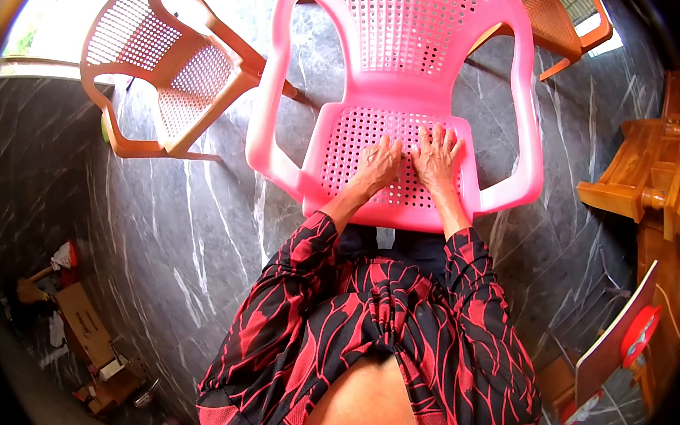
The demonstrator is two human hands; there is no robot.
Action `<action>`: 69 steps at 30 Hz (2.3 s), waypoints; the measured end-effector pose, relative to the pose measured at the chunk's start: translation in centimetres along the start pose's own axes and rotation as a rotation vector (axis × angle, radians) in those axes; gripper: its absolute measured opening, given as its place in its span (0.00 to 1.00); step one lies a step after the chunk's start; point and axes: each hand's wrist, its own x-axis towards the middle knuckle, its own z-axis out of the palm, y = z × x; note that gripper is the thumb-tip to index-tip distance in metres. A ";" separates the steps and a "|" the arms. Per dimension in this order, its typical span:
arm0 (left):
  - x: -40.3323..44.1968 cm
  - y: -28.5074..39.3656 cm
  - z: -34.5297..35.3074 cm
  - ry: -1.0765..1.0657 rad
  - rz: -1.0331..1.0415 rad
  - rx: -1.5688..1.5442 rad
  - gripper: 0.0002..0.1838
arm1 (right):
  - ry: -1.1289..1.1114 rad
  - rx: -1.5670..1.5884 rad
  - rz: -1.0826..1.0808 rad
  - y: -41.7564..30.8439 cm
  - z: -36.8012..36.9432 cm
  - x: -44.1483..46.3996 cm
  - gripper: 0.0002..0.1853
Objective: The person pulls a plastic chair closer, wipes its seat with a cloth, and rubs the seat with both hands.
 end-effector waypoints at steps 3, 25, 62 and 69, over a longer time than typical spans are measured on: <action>-0.5 -0.2 -0.1 0.012 0.031 -0.027 0.11 | -0.001 0.000 0.011 0.0 0.2 0.1 0.29; -3.5 0.7 -3.0 -0.165 0.079 -0.080 0.12 | -0.003 0.004 0.007 0.0 -0.1 0.1 0.29; -2.0 0.1 -0.8 0.049 0.098 -0.068 0.11 | 0.007 -0.008 0.006 0.0 -0.1 0.1 0.28; -3.9 0.4 -1.1 0.009 0.104 -0.026 0.11 | 0.001 0.009 0.009 0.1 0.4 0.0 0.29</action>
